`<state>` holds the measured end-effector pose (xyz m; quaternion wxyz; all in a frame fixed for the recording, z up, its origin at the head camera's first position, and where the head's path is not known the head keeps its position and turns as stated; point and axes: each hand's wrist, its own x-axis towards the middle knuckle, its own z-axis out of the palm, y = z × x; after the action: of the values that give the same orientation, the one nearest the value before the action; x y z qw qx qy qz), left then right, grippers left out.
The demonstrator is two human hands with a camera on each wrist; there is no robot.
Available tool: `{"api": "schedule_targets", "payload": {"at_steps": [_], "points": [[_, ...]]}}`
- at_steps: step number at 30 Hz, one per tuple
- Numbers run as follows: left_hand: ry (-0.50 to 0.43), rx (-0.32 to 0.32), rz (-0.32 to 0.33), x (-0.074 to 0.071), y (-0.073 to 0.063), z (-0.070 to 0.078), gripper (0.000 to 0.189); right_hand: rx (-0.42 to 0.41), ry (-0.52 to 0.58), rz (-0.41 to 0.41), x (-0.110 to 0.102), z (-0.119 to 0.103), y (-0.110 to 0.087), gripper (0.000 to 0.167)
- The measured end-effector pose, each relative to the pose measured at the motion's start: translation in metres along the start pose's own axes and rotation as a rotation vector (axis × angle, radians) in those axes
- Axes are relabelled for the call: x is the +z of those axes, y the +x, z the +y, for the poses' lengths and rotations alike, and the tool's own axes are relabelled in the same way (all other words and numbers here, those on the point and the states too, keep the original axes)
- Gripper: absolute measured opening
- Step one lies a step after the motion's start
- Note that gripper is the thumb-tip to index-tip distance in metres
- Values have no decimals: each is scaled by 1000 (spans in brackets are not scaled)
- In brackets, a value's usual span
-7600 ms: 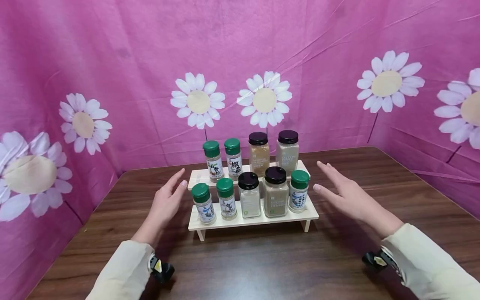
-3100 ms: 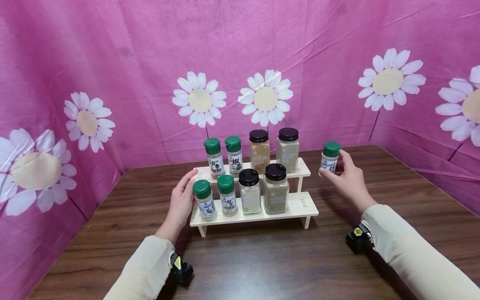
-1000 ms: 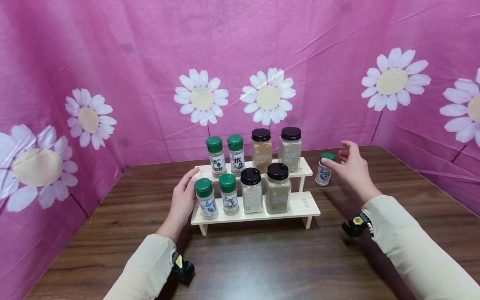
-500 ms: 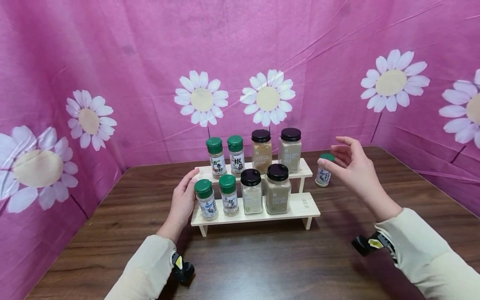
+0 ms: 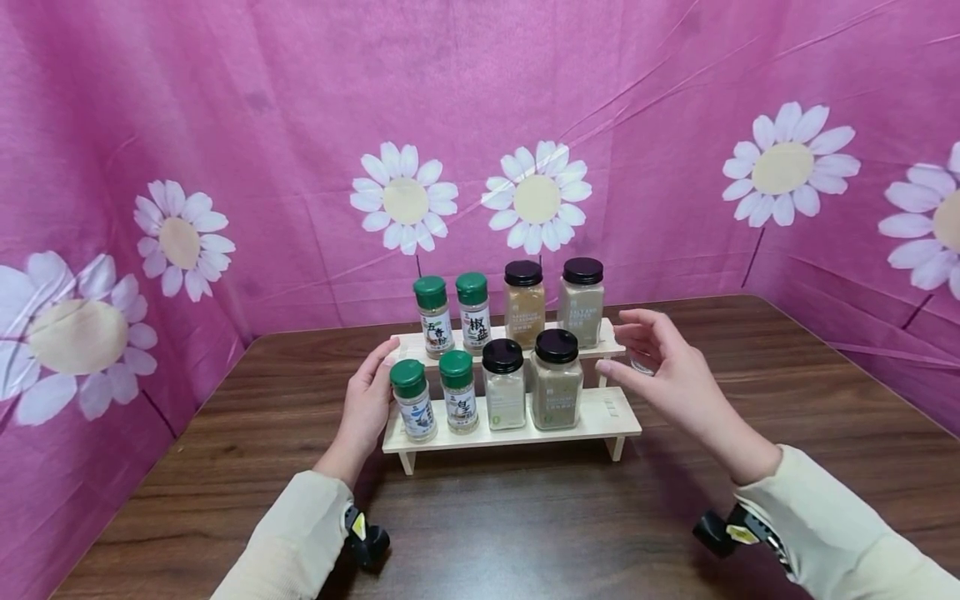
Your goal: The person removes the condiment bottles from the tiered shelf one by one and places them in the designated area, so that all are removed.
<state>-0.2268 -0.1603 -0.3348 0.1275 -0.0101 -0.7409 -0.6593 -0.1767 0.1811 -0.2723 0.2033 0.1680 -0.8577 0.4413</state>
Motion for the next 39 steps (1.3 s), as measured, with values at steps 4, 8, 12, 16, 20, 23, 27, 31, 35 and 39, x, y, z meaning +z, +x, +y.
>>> {"api": "schedule_targets", "payload": {"at_steps": [4, 8, 12, 16, 20, 23, 27, 31, 35, 39], "points": [[3, 2, -6, 0, 0, 1, 38, -5, -5, -39, 9, -3, -3, 59], [-2, 0, -13, -1, 0, 2, 38, -11, -23, -78, 17, -3, -6, 58], [-6, -1, -16, -1, 0, 3, 38, -7, -1, -111, 24, -1, -9, 59], [-10, -4, -15, -1, -1, 4, 38, 16, 46, -136, 33, 1, -12, 60], [-19, -11, -12, -1, -2, 3, 38, 55, 79, -137, 43, 5, -15, 66], [-23, -10, -14, -1, -2, 3, 38, 76, 123, -134, 51, 9, -18, 70], [-27, -4, -15, -2, -2, 1, 38, 74, 153, -111, 62, 12, -21, 75], [-26, 4, -1, -1, -3, 0, 38, 73, 133, -84, 71, 14, -22, 83], [-28, 7, 9, 1, -3, 0, 38, 90, 101, -62, 77, 16, -22, 90], [-36, 9, 29, 2, -2, 0, 37, 95, 63, -42, 81, 16, -20, 94]]}}
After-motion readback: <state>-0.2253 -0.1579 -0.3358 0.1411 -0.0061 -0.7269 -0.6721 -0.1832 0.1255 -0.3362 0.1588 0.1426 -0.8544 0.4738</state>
